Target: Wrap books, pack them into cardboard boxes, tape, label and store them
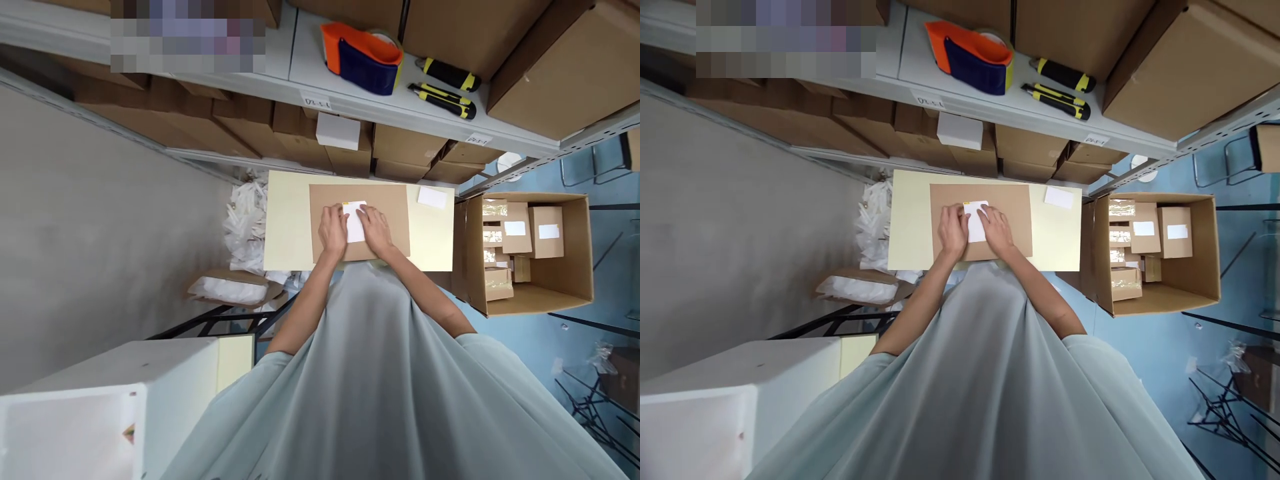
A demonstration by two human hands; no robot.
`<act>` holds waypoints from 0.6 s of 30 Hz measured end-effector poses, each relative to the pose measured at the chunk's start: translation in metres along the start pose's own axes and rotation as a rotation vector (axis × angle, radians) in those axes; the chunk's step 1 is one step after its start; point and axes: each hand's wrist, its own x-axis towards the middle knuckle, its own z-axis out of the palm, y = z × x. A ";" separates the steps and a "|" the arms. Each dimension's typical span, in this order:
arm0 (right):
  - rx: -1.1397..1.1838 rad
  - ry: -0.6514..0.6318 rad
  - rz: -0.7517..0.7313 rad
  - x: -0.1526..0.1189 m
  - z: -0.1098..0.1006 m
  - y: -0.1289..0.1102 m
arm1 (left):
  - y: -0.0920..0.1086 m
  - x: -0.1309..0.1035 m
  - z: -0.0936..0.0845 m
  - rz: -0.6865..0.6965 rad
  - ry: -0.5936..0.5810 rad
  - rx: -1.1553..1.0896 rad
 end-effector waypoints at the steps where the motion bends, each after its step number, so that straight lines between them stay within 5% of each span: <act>1: -0.014 -0.028 -0.042 0.000 0.002 -0.001 | 0.004 0.000 0.002 0.062 -0.058 0.016; 7: -0.059 -0.052 -0.041 -0.004 0.006 0.003 | 0.002 -0.004 -0.007 0.275 -0.318 0.175; 18: -0.058 -0.068 -0.034 -0.014 -0.008 0.012 | -0.018 0.009 -0.036 0.307 -0.442 0.339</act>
